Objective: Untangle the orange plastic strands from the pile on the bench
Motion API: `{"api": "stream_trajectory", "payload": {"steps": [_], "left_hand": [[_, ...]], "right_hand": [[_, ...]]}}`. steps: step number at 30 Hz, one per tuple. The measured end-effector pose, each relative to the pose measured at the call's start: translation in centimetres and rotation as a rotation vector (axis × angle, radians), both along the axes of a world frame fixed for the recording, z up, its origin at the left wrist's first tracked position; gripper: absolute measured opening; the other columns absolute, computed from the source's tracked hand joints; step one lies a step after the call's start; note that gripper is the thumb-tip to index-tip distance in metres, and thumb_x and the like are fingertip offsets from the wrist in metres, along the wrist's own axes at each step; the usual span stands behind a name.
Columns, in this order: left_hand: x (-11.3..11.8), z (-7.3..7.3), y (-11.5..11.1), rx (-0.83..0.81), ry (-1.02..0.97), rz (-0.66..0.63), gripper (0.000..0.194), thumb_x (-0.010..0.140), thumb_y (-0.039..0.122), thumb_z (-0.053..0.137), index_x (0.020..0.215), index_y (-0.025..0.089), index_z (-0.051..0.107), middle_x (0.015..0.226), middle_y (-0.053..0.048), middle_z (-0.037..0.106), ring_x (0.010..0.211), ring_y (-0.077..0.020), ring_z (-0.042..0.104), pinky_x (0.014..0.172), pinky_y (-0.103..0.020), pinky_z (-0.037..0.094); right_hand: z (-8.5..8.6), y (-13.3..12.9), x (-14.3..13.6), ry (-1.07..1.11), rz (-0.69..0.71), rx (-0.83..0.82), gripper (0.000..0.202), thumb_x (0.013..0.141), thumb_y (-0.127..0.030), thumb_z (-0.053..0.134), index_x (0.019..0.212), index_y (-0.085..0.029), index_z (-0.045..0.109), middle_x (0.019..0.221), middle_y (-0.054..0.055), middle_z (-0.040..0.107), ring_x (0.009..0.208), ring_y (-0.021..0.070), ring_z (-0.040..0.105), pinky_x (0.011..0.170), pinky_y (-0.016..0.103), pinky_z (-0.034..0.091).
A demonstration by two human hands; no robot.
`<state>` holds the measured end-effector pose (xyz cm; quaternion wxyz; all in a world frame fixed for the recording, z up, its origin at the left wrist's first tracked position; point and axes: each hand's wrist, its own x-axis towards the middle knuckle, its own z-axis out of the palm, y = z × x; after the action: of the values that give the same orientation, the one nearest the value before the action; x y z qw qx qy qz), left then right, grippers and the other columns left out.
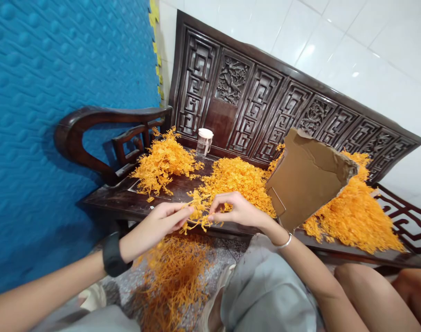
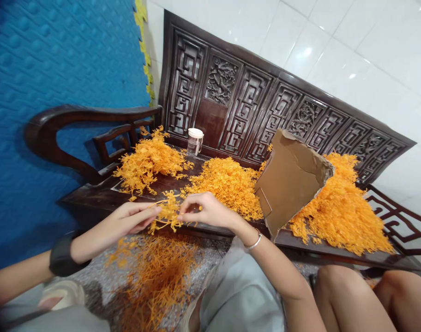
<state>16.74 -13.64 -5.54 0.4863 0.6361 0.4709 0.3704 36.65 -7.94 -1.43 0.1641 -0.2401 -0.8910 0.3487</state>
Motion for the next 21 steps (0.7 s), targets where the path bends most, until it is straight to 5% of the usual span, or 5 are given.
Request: {"api": "stream_trajectory", "payload": {"steps": [11,21], "left_hand": [[-0.3,0.7,-0.9,-0.025,-0.015,0.02,0.038,0.074,0.049,0.044,0.053,0.019,0.036,0.052,0.006,0.029,0.046,-0.0085,0.024,0.04,-0.021,0.019],[0.0,0.5,-2.1,0.042,0.046,-0.009,0.036,0.081,0.044,0.038,0.056,0.019,0.038,0.055,0.005,0.032,0.052,-0.01,0.03,0.047,-0.022,0.025]], "right_hand": [[-1.7,0.4,0.7,0.304,-0.211,-0.151,0.027,0.076,-0.041,0.056,0.071,-0.017,0.047,0.066,-0.001,0.049,0.062,0.0094,0.046,0.06,0.024,0.039],[-2.0,1.0,1.3,0.245,-0.196,-0.073,0.024,0.076,-0.037,0.057,0.068,-0.016,0.05,0.066,-0.001,0.05,0.063,0.0099,0.046,0.061,0.023,0.037]]}}
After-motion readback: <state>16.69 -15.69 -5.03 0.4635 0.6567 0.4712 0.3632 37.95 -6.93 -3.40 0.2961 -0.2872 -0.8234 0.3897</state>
